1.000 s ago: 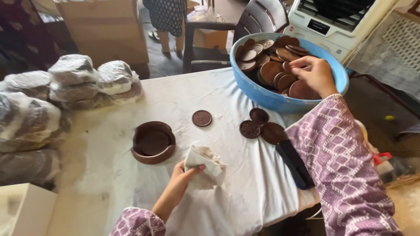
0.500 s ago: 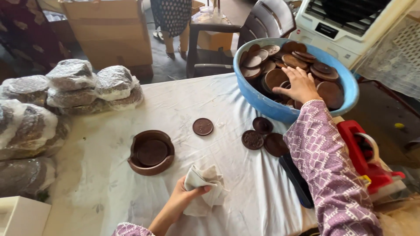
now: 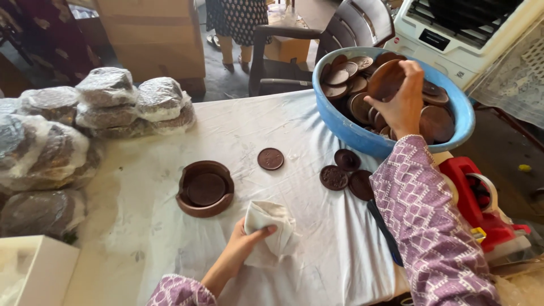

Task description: Wiping and polishing brown circular coasters before placing them into a holder.

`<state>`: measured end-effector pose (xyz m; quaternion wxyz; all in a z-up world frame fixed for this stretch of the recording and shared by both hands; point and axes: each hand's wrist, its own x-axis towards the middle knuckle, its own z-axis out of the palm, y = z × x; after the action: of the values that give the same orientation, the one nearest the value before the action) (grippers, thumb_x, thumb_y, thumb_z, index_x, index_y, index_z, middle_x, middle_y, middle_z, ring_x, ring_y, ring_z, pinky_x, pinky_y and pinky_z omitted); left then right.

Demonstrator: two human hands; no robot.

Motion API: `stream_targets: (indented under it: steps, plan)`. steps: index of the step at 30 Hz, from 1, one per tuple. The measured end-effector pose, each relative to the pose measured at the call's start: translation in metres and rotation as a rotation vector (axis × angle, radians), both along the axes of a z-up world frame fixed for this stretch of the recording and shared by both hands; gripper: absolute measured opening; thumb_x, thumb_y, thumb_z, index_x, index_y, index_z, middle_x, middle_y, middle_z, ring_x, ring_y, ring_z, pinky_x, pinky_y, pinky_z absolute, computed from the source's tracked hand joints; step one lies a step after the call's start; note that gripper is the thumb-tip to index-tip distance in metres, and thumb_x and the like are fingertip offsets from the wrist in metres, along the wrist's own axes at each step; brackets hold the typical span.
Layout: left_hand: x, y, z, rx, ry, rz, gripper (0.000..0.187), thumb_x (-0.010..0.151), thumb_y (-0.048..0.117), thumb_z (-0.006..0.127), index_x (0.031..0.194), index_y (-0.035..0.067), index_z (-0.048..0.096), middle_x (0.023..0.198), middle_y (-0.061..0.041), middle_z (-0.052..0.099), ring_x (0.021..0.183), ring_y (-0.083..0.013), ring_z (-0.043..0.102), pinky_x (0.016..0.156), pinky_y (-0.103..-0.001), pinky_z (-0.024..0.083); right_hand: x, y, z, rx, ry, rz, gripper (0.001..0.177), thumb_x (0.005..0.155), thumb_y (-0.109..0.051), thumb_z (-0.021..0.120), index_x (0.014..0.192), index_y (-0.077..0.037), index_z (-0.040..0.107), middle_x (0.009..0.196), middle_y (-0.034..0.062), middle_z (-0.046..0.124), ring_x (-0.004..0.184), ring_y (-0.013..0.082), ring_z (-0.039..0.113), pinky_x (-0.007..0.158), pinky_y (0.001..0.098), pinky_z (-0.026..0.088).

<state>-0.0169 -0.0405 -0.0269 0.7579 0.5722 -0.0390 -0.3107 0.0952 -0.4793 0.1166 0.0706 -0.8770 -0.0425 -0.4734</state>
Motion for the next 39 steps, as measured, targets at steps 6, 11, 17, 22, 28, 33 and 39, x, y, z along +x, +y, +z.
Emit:
stream_targets:
  steps: [6, 11, 17, 22, 28, 33, 39]
  plan:
    - [0.016, 0.005, -0.031, -0.115, -0.115, 0.197, 0.033, 0.086, 0.019, 0.078, 0.114, 0.002, 0.072, 0.102, -0.005, 0.077, 0.089, -0.0132, 0.071, 0.080, -0.031, 0.056, -0.029, 0.085, 0.002, 0.455, 0.044, 0.345, 0.101, 0.076, -0.033, 0.100, 0.153, -0.011, 0.039, 0.146, 0.0130, 0.046, 0.133, 0.0274, 0.053, 0.105, 0.0410, 0.053]
    - [0.012, 0.029, 0.005, -0.189, -0.310, 0.476, 0.033, 0.090, 0.021, 0.077, 0.116, 0.001, 0.071, 0.105, -0.004, 0.075, 0.092, -0.0121, 0.068, 0.081, -0.029, 0.055, -0.083, 0.188, -0.034, 0.022, 0.427, 0.617, 0.105, 0.064, -0.043, 0.097, 0.148, -0.010, 0.044, 0.140, 0.0148, 0.050, 0.131, 0.0315, 0.051, 0.109, 0.0429, 0.046]
    - [0.014, 0.042, 0.019, -0.250, -0.424, 0.651, 0.034, 0.093, 0.021, 0.075, 0.119, 0.001, 0.070, 0.111, -0.003, 0.074, 0.099, -0.0109, 0.067, 0.086, -0.028, 0.053, -0.100, 0.234, -0.117, -0.116, 0.696, 0.714, 0.111, 0.068, -0.056, 0.090, 0.150, -0.005, 0.035, 0.141, 0.0186, 0.047, 0.133, 0.0370, 0.046, 0.116, 0.0456, 0.037]
    - [0.015, 0.030, -0.002, -0.295, -0.440, 0.681, 0.031, 0.093, 0.018, 0.075, 0.118, 0.000, 0.070, 0.110, -0.004, 0.074, 0.097, -0.0120, 0.067, 0.085, -0.029, 0.054, -0.083, 0.244, -0.104, 0.125, 0.672, 0.837, 0.099, 0.082, -0.058, 0.079, 0.156, -0.012, 0.033, 0.155, 0.0159, 0.047, 0.141, 0.0341, 0.050, 0.119, 0.0420, 0.042]
    - [-0.008, 0.033, 0.029, -0.183, -0.709, 0.532, 0.031, 0.099, 0.018, 0.069, 0.124, 0.000, 0.063, 0.110, -0.007, 0.074, 0.100, -0.0125, 0.069, 0.085, -0.029, 0.057, -0.055, 0.245, -0.152, 0.640, 0.972, 0.942, 0.074, 0.087, -0.039, 0.079, 0.148, -0.009, 0.047, 0.133, 0.0163, 0.062, 0.113, 0.0243, 0.062, 0.092, 0.0371, 0.057]
    - [-0.018, 0.035, 0.049, 0.182, -1.145, 0.480, 0.080, 0.088, 0.027, 0.079, 0.149, 0.000, 0.035, 0.143, -0.024, 0.051, 0.134, -0.0322, 0.052, 0.108, -0.045, 0.050, -0.034, 0.222, -0.161, 1.507, 0.487, 0.837, 0.041, 0.095, -0.025, 0.076, 0.125, 0.002, 0.068, 0.116, 0.0120, 0.071, 0.105, 0.0199, 0.069, 0.087, 0.0334, 0.059]
    - [-0.002, 0.014, -0.027, 0.757, -1.430, 0.068, 0.112, 0.077, 0.045, 0.092, 0.150, -0.006, 0.023, 0.142, -0.033, 0.045, 0.136, -0.0491, 0.040, 0.111, -0.064, 0.029, -0.034, 0.207, -0.176, 2.015, 0.392, 0.789, 0.044, 0.093, -0.030, 0.073, 0.131, -0.012, 0.061, 0.124, 0.0030, 0.065, 0.108, 0.0171, 0.064, 0.086, 0.0299, 0.055]
